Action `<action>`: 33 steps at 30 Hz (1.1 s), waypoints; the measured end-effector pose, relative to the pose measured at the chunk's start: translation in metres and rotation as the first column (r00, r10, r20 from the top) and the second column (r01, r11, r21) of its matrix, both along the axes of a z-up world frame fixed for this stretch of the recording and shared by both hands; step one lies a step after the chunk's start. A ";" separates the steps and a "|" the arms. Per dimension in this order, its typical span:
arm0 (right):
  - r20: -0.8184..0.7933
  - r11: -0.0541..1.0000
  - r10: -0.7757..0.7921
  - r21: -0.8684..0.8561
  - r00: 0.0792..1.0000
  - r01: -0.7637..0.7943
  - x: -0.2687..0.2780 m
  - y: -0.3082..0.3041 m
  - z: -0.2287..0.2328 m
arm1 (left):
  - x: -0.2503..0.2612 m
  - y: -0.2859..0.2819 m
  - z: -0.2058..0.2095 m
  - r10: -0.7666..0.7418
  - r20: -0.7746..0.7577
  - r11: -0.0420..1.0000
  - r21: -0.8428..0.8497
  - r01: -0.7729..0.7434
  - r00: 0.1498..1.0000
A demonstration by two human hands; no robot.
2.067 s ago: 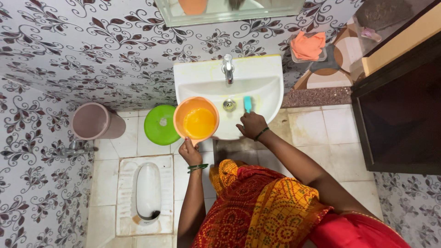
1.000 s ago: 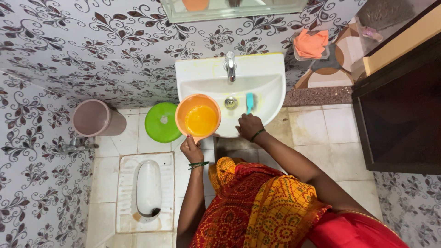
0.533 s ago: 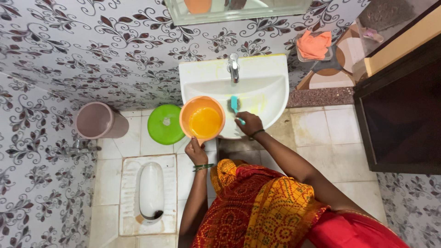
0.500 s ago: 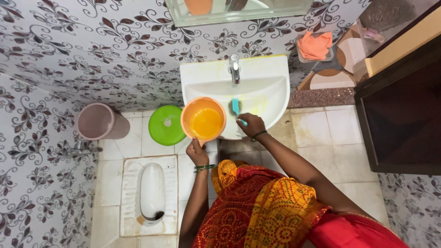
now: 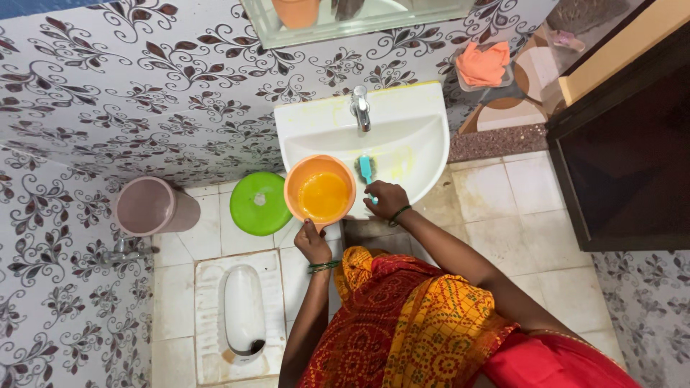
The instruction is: The person scrubs the inside of a white bathroom sink using a blue brush while holding an orange cup. The person repeatedly scrubs the sink basin and the area around the drain.
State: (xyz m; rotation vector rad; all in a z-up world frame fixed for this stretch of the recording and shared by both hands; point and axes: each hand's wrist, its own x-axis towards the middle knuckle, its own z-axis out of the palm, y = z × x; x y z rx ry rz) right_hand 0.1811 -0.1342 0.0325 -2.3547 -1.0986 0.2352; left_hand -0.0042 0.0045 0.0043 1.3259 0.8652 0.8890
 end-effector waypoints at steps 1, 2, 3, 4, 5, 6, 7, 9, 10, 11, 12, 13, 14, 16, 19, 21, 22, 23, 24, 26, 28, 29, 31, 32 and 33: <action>0.007 0.999 0.014 -0.051 1.000 -0.013 -0.001 -0.004 0.005 | -0.001 0.000 -0.001 0.001 -0.001 1.000 -0.001 -0.001 1.000; 0.012 0.994 0.028 -0.103 1.000 -0.026 -0.003 -0.010 0.012 | -0.003 0.000 -0.003 0.002 -0.002 1.000 -0.003 -0.002 1.000; -0.020 0.987 0.057 -0.148 0.998 -0.059 -0.003 -0.016 0.023 | -0.001 0.000 -0.003 0.003 0.002 1.000 -0.002 -0.003 1.000; -0.053 0.977 0.084 -0.191 0.995 -0.092 -0.004 -0.027 0.035 | 0.002 0.001 -0.003 -0.001 0.008 1.000 -0.012 0.001 1.000; -0.090 0.964 0.109 -0.232 0.990 -0.128 -0.007 -0.036 0.043 | 0.001 0.001 -0.003 -0.005 0.010 1.000 -0.022 0.005 1.000; -0.078 0.966 0.079 -0.239 0.994 -0.096 -0.009 -0.041 0.048 | 0.000 0.002 -0.004 -0.009 0.012 0.999 -0.032 0.009 1.000; -0.066 0.967 0.048 -0.246 0.997 -0.063 -0.010 -0.045 0.049 | -0.001 0.001 -0.004 -0.008 0.011 0.999 -0.047 0.009 1.000; -0.023 0.964 -0.007 -0.266 1.000 0.001 -0.006 -0.046 0.045 | 0.000 0.001 -0.002 -0.010 0.011 0.997 -0.078 0.010 1.000; 0.009 0.960 -0.030 -0.277 1.000 0.031 -0.002 -0.041 0.039 | 0.002 0.001 -0.001 -0.023 0.009 0.998 -0.058 0.024 1.000; 0.037 0.955 -0.052 -0.289 0.998 0.061 0.001 -0.034 0.031 | 0.000 0.002 0.001 -0.037 0.002 0.999 -0.040 0.037 0.999; 0.099 0.967 -0.053 -0.243 0.994 0.076 0.003 -0.026 0.023 | 0.000 0.002 0.002 -0.050 -0.005 0.998 -0.022 0.050 0.999; 0.159 0.976 -0.053 -0.199 0.986 0.084 0.004 -0.019 0.017 | 0.000 0.002 0.002 -0.051 -0.008 0.998 -0.032 0.051 0.999; 0.218 0.984 -0.054 -0.154 0.975 0.089 0.004 -0.014 0.014 | 0.000 0.002 0.003 -0.052 -0.012 0.998 -0.041 0.051 0.999; 0.184 0.960 -0.006 -0.273 0.983 0.057 -0.005 -0.006 0.019 | 0.001 0.008 0.004 -0.066 -0.009 0.997 -0.034 0.066 0.998; 0.036 0.905 0.070 -0.422 0.997 -0.048 -0.026 -0.010 0.048 | 0.000 0.013 0.002 -0.093 -0.004 0.996 0.001 0.093 0.996; -0.036 0.894 0.114 -0.432 0.993 -0.119 -0.037 -0.023 0.069 | 0.001 0.014 0.000 -0.091 -0.009 0.996 0.025 0.091 0.996; -0.043 0.905 0.137 -0.400 0.990 -0.142 -0.039 -0.029 0.076 | 0.004 0.016 -0.001 -0.079 0.001 0.997 0.007 0.079 0.997; -0.057 0.914 0.157 -0.371 0.986 -0.167 -0.040 -0.036 0.077 | 0.001 0.014 -0.004 -0.070 0.002 0.997 -0.015 0.070 0.998; -0.054 0.923 0.111 -0.364 0.992 -0.123 -0.035 -0.038 0.073 | 0.000 0.012 -0.007 -0.060 0.004 0.997 -0.037 0.060 0.998; -0.043 0.935 0.024 -0.352 0.999 -0.038 -0.009 -0.034 0.057 | -0.001 0.012 -0.011 -0.044 0.001 0.998 -0.045 0.044 0.999; 0.038 0.976 -0.038 -0.215 0.999 0.046 0.018 -0.029 0.035 | -0.004 0.010 -0.016 -0.019 0.024 0.998 -0.063 0.020 1.000; 0.072 0.986 -0.074 -0.144 0.995 0.084 0.024 -0.030 0.025 | -0.004 0.008 -0.017 -0.004 0.049 0.997 -0.078 0.008 0.999; 0.095 0.991 -0.031 -0.124 0.995 0.043 0.031 -0.026 0.017 | -0.006 0.001 -0.016 0.013 0.079 0.996 -0.092 -0.006 0.997; 0.109 0.994 -0.011 -0.111 0.994 0.023 0.031 -0.026 0.021 | -0.005 -0.001 -0.013 0.015 0.084 0.996 -0.091 -0.007 0.996; 0.046 0.981 0.009 -0.196 0.999 0.000 0.026 -0.026 0.027 | -0.005 -0.001 -0.010 0.016 0.089 0.996 -0.088 -0.008 0.996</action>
